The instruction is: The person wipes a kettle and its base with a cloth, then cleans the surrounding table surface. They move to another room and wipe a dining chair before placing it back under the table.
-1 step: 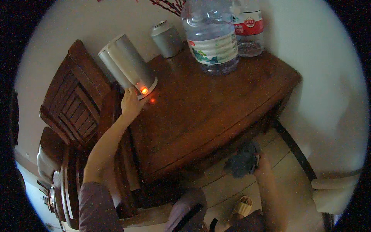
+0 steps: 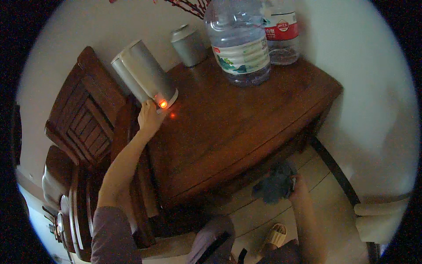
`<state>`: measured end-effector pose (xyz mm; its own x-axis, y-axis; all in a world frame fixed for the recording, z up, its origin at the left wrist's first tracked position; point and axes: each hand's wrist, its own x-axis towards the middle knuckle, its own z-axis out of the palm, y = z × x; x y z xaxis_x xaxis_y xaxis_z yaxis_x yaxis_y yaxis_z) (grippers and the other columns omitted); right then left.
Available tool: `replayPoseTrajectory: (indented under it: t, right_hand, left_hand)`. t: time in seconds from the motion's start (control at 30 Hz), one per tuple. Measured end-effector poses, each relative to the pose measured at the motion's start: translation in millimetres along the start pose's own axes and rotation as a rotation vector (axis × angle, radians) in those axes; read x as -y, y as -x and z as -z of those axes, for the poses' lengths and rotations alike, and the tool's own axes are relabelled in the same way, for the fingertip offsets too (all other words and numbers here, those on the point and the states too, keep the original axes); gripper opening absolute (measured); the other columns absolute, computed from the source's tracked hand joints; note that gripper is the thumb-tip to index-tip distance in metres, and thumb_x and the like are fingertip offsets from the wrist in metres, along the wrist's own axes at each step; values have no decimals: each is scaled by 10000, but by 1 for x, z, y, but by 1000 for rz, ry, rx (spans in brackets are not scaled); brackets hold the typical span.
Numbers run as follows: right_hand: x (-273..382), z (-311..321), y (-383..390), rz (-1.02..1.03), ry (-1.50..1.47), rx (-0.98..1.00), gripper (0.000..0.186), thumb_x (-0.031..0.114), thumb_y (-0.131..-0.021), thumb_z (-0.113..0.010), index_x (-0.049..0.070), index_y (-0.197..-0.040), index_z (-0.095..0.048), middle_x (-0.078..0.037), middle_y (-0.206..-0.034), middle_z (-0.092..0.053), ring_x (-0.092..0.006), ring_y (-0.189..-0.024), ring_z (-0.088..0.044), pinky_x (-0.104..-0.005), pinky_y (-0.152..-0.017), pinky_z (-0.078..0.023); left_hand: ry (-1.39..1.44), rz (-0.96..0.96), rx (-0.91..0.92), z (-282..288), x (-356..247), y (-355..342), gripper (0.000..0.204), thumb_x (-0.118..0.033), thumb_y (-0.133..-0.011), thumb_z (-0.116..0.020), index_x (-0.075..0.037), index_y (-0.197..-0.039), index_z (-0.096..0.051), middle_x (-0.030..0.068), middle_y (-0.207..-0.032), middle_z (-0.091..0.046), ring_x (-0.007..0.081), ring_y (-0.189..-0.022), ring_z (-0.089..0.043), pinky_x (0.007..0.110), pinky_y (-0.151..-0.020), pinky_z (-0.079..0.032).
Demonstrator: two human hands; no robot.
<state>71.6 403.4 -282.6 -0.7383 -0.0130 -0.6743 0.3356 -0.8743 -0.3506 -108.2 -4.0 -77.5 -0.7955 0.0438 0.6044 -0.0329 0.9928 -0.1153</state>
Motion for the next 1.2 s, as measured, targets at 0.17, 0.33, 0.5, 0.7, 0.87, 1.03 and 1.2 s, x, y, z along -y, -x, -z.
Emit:
replayPoseTrajectory:
  t: [0.17,0.33,0.5,0.7,0.87,1.03,1.2]
  right_hand:
    - [8,12,11,30,-42,16,437,88,-758,-417,-22,-1178,-474,-193,-1112,-555,-332,-1004,-556,-451,-927,-443]
    - [3,11,7,97,60,183,357,291,-916,-391,45,-1115,-558,-125,-1055,-597,-276,-976,-569,-427,-885,-458]
    - [26,48,-11,168,37,-118,288,273,-879,-486,47,-1018,-599,-104,-966,-620,-244,-878,-592,-372,-792,-486]
    - [101,77,-70,339,-207,105,328,335,-877,-478,35,-939,-594,-110,-909,-611,-264,-845,-584,-420,-751,-480]
    - [163,56,-129,701,-208,-89,345,324,-916,-413,42,-1049,-560,-124,-1038,-588,-283,-975,-543,-449,-834,-456]
    - [131,35,-234,880,264,-457,403,273,-853,-516,-19,-1129,-489,-201,-1071,-545,-341,-951,-528,-417,-795,-459]
    - [10,38,-284,1013,634,-621,493,269,-824,-561,-36,-1193,-445,-280,-1145,-490,-410,-1041,-488,-460,-871,-428]
  left_hand:
    - [34,133,52,-24,6,-9,496,-429,-739,-680,10,-874,-492,196,-887,-582,376,-809,-603,437,-674,-497]
    - [9,120,86,-18,0,-7,490,-478,-773,-611,-1,-865,-551,193,-856,-612,364,-787,-616,445,-690,-500]
    - [74,-62,309,50,-4,13,475,-486,-779,-613,-28,-902,-622,159,-872,-640,324,-822,-614,410,-703,-471]
    - [443,-21,298,151,57,112,221,-104,-842,-532,22,-1024,-541,117,-1027,-570,224,-964,-527,309,-863,-398]
    - [537,197,404,177,101,185,324,-235,-887,-463,30,-1065,-518,168,-1151,-510,286,-1092,-473,378,-944,-355]
    - [522,211,412,173,115,189,331,-245,-889,-459,29,-1065,-519,170,-1157,-505,288,-1096,-470,381,-945,-355]
    - [527,187,407,176,122,178,338,-255,-891,-455,27,-1065,-519,172,-1163,-501,291,-1101,-466,384,-945,-356]
